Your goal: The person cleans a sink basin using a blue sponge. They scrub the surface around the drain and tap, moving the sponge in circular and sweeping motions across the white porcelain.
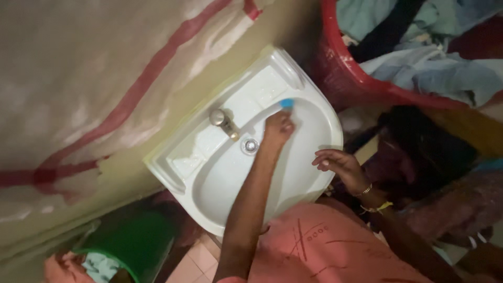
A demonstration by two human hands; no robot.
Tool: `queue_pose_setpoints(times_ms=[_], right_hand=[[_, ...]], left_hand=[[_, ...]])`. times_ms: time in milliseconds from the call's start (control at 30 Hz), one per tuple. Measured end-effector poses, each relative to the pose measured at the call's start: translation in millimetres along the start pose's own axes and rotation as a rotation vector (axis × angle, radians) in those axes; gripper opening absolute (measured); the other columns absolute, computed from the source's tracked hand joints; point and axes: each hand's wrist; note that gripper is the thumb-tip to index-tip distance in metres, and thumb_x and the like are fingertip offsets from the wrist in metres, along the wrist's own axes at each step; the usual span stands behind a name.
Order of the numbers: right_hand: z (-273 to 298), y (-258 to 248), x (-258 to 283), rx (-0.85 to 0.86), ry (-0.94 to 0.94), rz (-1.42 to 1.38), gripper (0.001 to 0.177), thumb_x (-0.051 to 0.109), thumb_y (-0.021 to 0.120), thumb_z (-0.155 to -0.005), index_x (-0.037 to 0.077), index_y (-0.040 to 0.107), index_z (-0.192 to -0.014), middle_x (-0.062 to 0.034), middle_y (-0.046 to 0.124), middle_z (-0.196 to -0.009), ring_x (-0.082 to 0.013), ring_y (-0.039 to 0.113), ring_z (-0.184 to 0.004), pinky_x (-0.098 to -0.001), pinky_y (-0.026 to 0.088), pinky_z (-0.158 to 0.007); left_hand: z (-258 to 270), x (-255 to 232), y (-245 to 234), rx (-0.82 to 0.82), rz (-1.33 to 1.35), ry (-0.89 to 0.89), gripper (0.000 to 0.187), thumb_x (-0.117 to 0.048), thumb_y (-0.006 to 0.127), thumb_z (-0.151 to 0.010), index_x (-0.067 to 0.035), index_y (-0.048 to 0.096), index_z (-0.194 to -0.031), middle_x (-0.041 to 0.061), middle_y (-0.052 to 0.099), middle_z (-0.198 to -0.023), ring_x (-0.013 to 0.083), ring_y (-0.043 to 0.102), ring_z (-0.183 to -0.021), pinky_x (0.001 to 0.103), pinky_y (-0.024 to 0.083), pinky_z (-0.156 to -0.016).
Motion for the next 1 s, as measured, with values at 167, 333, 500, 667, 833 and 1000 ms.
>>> queue_pose_setpoints(times_ms=[167, 333, 500, 667, 833, 1000], right_hand=[[-2, 7, 14, -0.006, 0.002, 0.006, 0.036, 0.013, 0.061, -0.099, -0.003, 0.064, -0.131, -0.0121, 0.075, -0.111, -0.0197, 0.07, -0.104, -0.0355, 0.056, -0.092], [7, -2, 4, -0.045, 0.027, -0.025, 0.035, 0.015, 0.06, -0.099, -0.003, 0.064, -0.129, -0.0117, 0.076, -0.109, -0.0189, 0.071, -0.103, -0.0341, 0.056, -0.093], [9, -1, -5, -0.032, 0.019, 0.045, 0.035, 0.016, 0.061, -0.099, -0.003, 0.066, -0.129, -0.0119, 0.076, -0.109, -0.0191, 0.071, -0.099, -0.0345, 0.056, -0.089], [3, 2, 3, -0.03, 0.018, 0.014, 0.035, 0.015, 0.061, -0.098, -0.001, 0.065, -0.129, -0.011, 0.076, -0.109, -0.0179, 0.071, -0.101, -0.0327, 0.056, -0.09], [2, 2, 4, -0.04, -0.005, -0.002, 0.035, 0.015, 0.061, -0.1, -0.003, 0.066, -0.129, -0.0115, 0.077, -0.109, -0.0181, 0.069, -0.095, -0.0324, 0.056, -0.088], [2, 3, 10, -0.062, -0.025, 0.042, 0.033, 0.015, 0.062, -0.099, -0.003, 0.066, -0.127, -0.0116, 0.077, -0.107, -0.0176, 0.07, -0.094, -0.033, 0.057, -0.086]], left_hand=[[11, -3, -20, -0.009, 0.032, 0.048, 0.015, -0.007, 0.053, -0.095, -0.006, 0.057, -0.08, 0.0, 0.041, -0.059, 0.0112, 0.033, -0.045, 0.025, 0.029, -0.04], [16, -44, -80, 0.19, 0.187, -0.056, 0.018, -0.006, 0.048, -0.096, -0.011, 0.052, -0.079, -0.001, 0.04, -0.062, 0.011, 0.036, -0.047, 0.023, 0.032, -0.042], [-11, 19, 8, 0.291, 0.021, -0.022, 0.019, -0.013, 0.042, -0.098, -0.008, 0.057, -0.087, 0.003, 0.052, -0.07, 0.014, 0.041, -0.051, 0.028, 0.034, -0.045], [18, 59, 31, 0.05, -0.347, -0.092, 0.034, -0.012, 0.035, -0.098, -0.001, 0.065, -0.09, 0.005, 0.051, -0.065, 0.0144, 0.038, -0.041, 0.029, 0.024, -0.035], [0, 44, 36, 0.135, -0.291, -0.093, 0.018, -0.009, 0.047, -0.097, 0.001, 0.06, -0.09, 0.003, 0.047, -0.066, 0.0138, 0.038, -0.046, 0.03, 0.029, -0.04], [6, -12, -31, 0.02, 0.041, 0.108, 0.015, -0.012, 0.052, -0.097, -0.009, 0.056, -0.082, -0.001, 0.045, -0.066, 0.011, 0.037, -0.049, 0.025, 0.029, -0.043]])
Point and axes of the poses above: each hand's wrist, its own z-axis away from the middle knuckle, its own y-axis out of the palm, x = y × z
